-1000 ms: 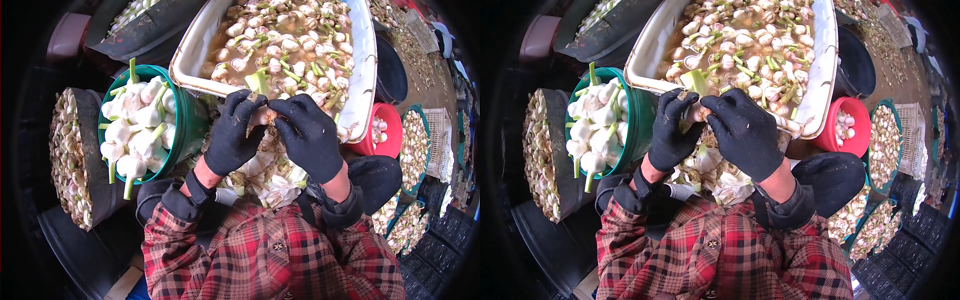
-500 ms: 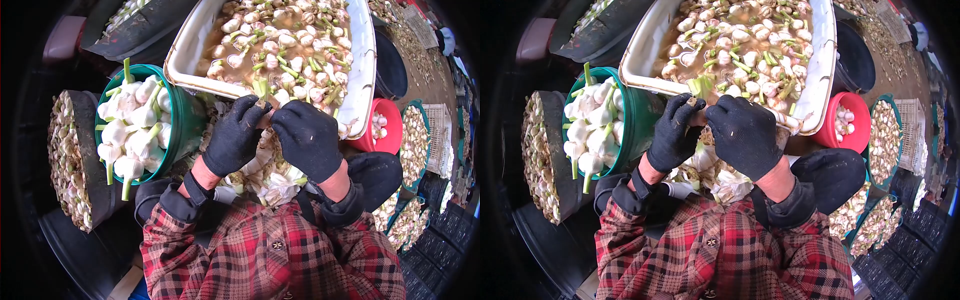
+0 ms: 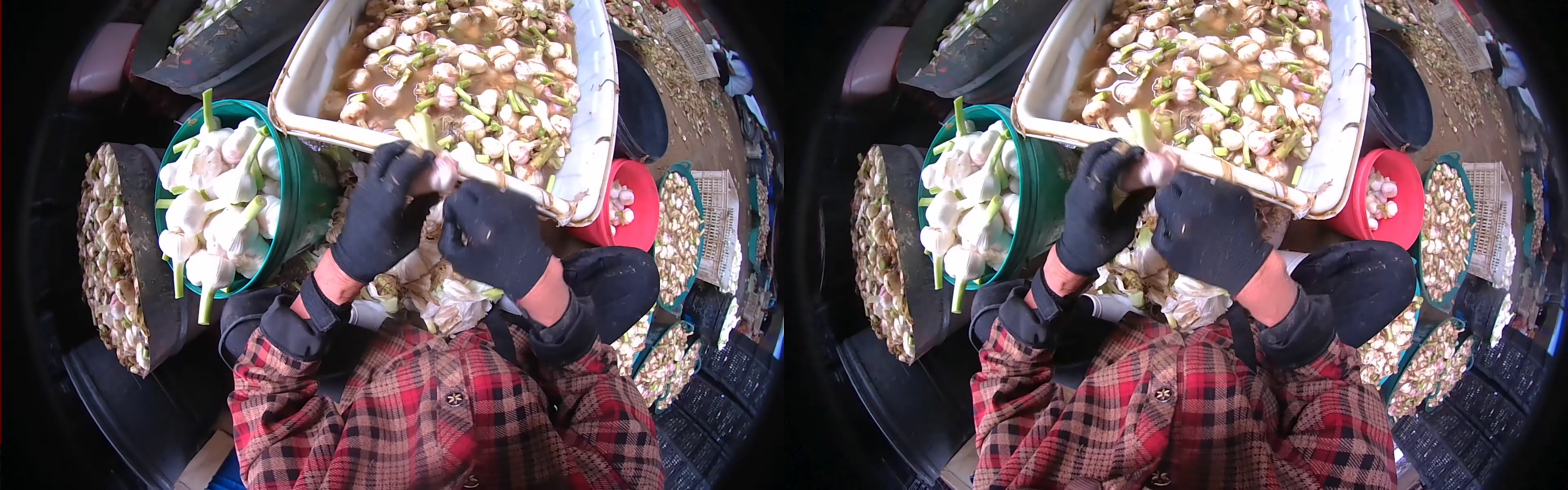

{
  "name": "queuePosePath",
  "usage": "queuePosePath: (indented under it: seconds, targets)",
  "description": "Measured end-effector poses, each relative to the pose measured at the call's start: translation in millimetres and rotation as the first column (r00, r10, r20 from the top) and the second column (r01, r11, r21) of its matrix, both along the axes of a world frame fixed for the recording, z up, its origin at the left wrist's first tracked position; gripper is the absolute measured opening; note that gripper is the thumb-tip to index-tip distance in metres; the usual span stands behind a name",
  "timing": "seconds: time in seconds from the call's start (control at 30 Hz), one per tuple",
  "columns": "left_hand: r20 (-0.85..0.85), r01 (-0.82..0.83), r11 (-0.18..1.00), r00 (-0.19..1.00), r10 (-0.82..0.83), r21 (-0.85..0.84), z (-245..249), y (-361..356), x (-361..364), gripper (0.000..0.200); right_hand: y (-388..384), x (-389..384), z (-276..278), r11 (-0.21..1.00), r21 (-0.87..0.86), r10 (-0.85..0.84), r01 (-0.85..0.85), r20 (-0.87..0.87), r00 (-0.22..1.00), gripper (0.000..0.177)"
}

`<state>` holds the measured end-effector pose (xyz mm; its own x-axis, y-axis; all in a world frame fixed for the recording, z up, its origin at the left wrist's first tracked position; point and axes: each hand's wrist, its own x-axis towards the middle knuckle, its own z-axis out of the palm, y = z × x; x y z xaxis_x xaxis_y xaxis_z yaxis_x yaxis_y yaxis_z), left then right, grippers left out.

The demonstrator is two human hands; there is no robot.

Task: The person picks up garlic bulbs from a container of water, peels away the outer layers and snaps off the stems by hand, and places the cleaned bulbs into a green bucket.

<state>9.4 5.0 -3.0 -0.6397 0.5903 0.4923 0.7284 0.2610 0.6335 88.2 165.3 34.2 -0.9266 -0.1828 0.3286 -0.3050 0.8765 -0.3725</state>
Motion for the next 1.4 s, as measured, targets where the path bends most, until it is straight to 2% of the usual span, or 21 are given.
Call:
queuePosePath:
  seconds: [0.07, 0.13, 0.17, 0.23, 0.27, 0.3, 0.33, 0.4, 0.43, 0.47, 0.53, 0.6, 0.67, 0.83, 0.97, 1.03, 1.13, 1.2, 1.23, 1.33, 1.4]
  targets:
    - [0.008, -0.075, 0.993, 0.997, 0.074, 0.091, 3, -1, -8, 0.056, -8, 14, -8, 1.0, 0.018, 0.007, -0.007, -0.001, 1.0, 0.011]
    - [0.338, -0.075, 0.96, 0.941, -0.022, 0.27, -5, -4, -14, 0.055, -10, 26, -24, 0.993, -0.002, 0.117, -0.118, 0.146, 0.982, 0.009]
    - [0.334, -0.075, 0.961, 0.942, -0.019, 0.267, -4, -6, -13, 0.055, -7, 30, -30, 0.993, -0.091, 0.088, -0.076, 0.14, 0.986, 0.01]
    - [0.78, -0.227, 0.871, 0.578, -0.24, 0.437, 9, -7, -11, 0.053, -2, 26, -17, 0.99, -0.142, 0.002, 0.012, 0.098, 0.995, 0.012]
    - [0.777, -0.222, 0.872, 0.582, -0.241, 0.437, 10, -8, -12, 0.053, 1, 24, -12, 0.976, -0.194, -0.088, 0.099, 0.066, 0.994, 0.014]
    - [0.806, -0.257, 0.812, 0.456, -0.377, 0.524, 11, -9, -12, 0.052, 3, 23, -10, 0.928, -0.327, -0.152, 0.177, 0.101, 0.983, 0.02]
    - [0.799, -0.307, 0.742, 0.321, -0.509, 0.596, 12, -10, -12, 0.051, 4, 21, -6, 0.928, -0.327, -0.154, 0.178, 0.098, 0.983, 0.02]
    - [0.796, -0.298, 0.742, 0.319, -0.515, 0.6, 14, -10, -11, 0.05, 7, 14, 11, 0.861, -0.424, -0.308, 0.28, 0.002, 0.951, 0.026]
    - [0.805, -0.235, 0.79, 0.362, -0.47, 0.567, 15, -10, -11, 0.05, 7, 10, 15, 0.861, -0.415, -0.33, 0.295, -0.013, 0.944, 0.038]
    - [0.809, -0.175, 0.833, 0.407, -0.424, 0.524, 15, -10, -11, 0.05, 7, 4, 15, 0.861, -0.415, -0.329, 0.294, -0.013, 0.944, 0.038]
    - [0.834, -0.17, 0.865, 0.405, -0.375, 0.472, 16, -9, -10, 0.051, 5, -5, 16, 0.904, -0.395, -0.254, 0.164, -0.187, 0.949, 0.046]
    - [0.857, -0.166, 0.894, 0.401, -0.324, 0.416, 15, -7, -7, 0.053, 2, -4, 15, 0.899, -0.42, -0.205, 0.124, -0.151, 0.967, 0.044]
    - [0.836, -0.224, 0.831, 0.358, -0.415, 0.509, 12, -4, -3, 0.057, 1, -1, 1, 0.926, -0.367, -0.132, 0.084, -0.11, 0.985, 0.036]
    - [0.834, -0.272, 0.798, 0.312, -0.455, 0.537, 2, -4, 0, 0.054, -8, 4, -10, 0.96, -0.275, -0.13, 0.059, -0.25, 0.959, 0.031]
    - [0.855, -0.352, 0.783, 0.299, -0.424, 0.512, -2, 2, 6, 0.05, -14, 8, -14, 0.942, -0.316, -0.181, 0.113, -0.195, 0.964, 0.031]
    - [0.848, -0.378, 0.762, 0.301, -0.436, 0.526, -1, 3, 8, 0.049, -17, 9, -13, 0.962, -0.243, -0.183, 0.124, -0.236, 0.954, 0.031]
    - [0.86, -0.398, 0.765, 0.298, -0.414, 0.506, 2, 2, 8, 0.048, -20, 9, -14, 0.927, -0.352, -0.211, 0.13, -0.204, 0.956, 0.029]
    - [0.911, -0.32, 0.866, 0.286, -0.299, 0.384, 4, -2, 6, 0.045, -21, 7, -14, 0.879, -0.453, -0.248, 0.146, -0.173, 0.953, 0.027]
    - [0.91, -0.32, 0.865, 0.288, -0.299, 0.386, 6, -2, 6, 0.045, -20, 5, -14, 0.821, -0.548, -0.28, 0.163, -0.137, 0.95, 0.026]
    - [0.922, -0.312, 0.901, 0.336, -0.192, 0.301, 14, 2, 2, 0.052, -14, 1, -10, 0.765, -0.616, -0.283, 0.186, -0.064, 0.957, 0.023]
    - [0.831, -0.008, 0.939, 0.468, -0.3, 0.344, 22, 0, -1, 0.059, -13, 0, -4, 0.755, -0.625, -0.288, 0.199, -0.044, 0.957, 0.021]
